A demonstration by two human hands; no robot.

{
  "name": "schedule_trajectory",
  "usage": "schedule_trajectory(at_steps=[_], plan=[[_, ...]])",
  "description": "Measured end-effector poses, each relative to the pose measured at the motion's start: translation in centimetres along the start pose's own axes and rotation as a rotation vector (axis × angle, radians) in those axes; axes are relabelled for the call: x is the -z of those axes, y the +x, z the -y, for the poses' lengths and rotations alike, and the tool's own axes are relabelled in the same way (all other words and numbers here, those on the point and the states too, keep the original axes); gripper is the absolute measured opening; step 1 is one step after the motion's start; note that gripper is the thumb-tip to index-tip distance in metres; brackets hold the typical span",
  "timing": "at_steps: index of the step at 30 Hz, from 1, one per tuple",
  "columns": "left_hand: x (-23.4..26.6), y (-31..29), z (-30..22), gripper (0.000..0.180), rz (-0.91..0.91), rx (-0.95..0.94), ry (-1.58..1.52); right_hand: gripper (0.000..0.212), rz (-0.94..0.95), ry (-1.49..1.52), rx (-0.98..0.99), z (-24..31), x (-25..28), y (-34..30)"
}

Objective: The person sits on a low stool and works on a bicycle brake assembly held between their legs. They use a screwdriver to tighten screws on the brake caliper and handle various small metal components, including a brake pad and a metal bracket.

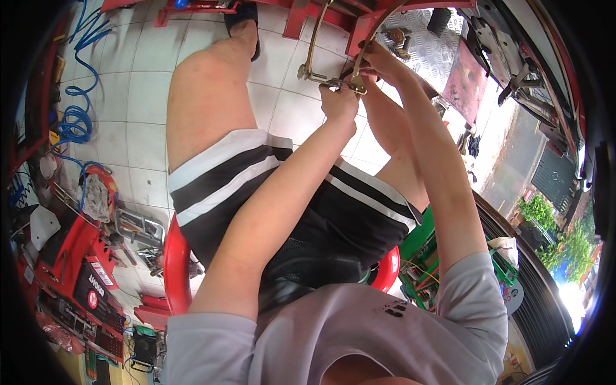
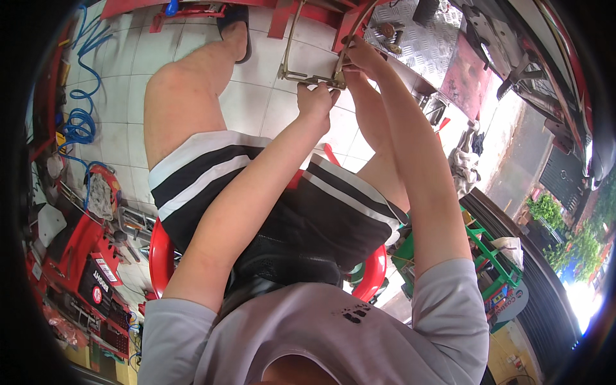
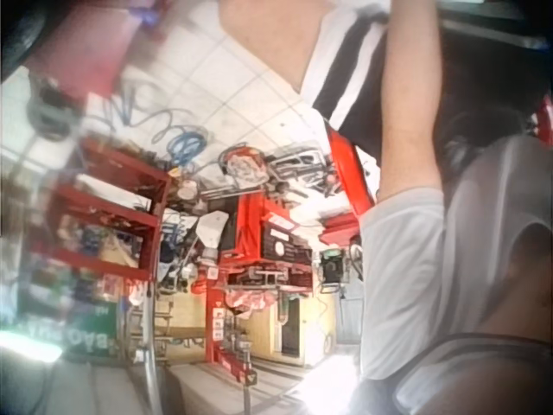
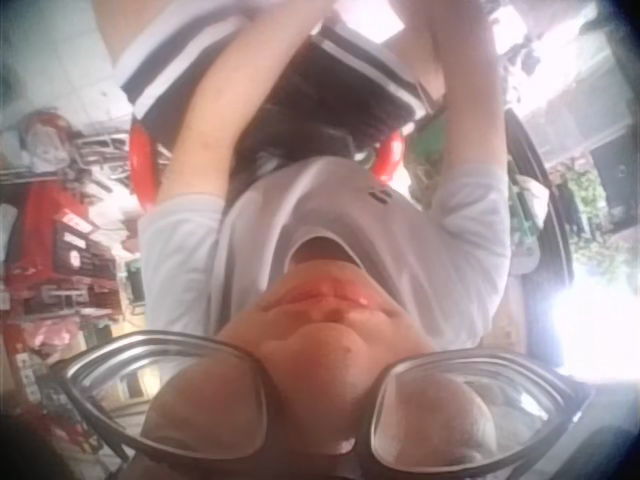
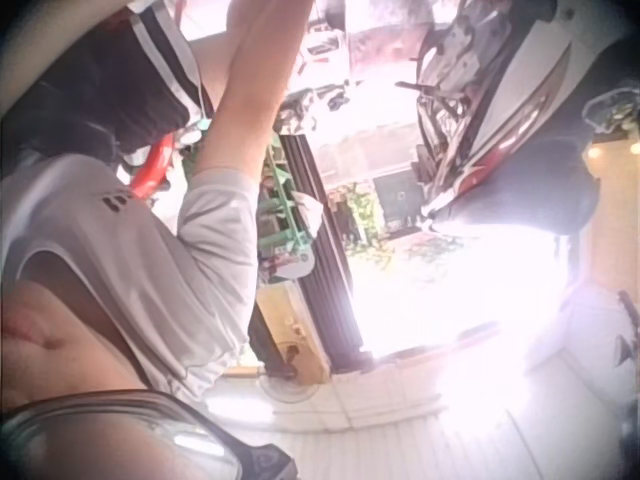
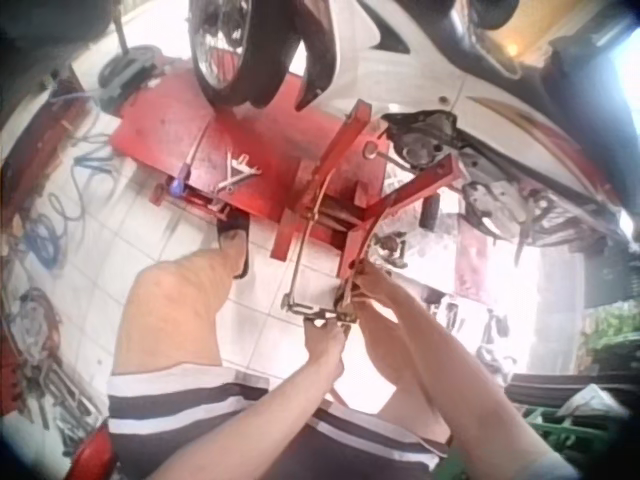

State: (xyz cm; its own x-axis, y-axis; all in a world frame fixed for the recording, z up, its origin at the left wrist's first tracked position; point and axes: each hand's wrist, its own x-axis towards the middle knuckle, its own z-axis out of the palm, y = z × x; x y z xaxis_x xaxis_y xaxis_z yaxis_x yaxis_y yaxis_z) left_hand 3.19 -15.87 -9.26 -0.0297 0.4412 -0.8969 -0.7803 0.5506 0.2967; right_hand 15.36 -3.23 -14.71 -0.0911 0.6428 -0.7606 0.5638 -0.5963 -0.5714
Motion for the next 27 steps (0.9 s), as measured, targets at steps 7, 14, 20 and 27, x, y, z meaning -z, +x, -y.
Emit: schedule_trajectory(at_steps=[7,14,20,27], plan=[[0.5,1.0,1.2,0.031,-0.009,-0.098,0.142,0.044,-0.001,0.018,-0.020,0.6,-1.0,-1.6],[0.5,1.2,1.8,0.030,-0.092,-0.139,0.139,0.041,0.105,-0.022,-0.066,1.8,-0.1,-4.5],[0.3,0.1,0.4,0.030,-0.023,-0.063,0.018,0.033,0.034,-0.028,-0.046,2.7,-0.3,-6.0],[0.4,-2.8,-1.3,0.026,0.166,0.169,0.613,0.040,-0.221,-0.493,0.093,1.5,-1.3,-2.4]])
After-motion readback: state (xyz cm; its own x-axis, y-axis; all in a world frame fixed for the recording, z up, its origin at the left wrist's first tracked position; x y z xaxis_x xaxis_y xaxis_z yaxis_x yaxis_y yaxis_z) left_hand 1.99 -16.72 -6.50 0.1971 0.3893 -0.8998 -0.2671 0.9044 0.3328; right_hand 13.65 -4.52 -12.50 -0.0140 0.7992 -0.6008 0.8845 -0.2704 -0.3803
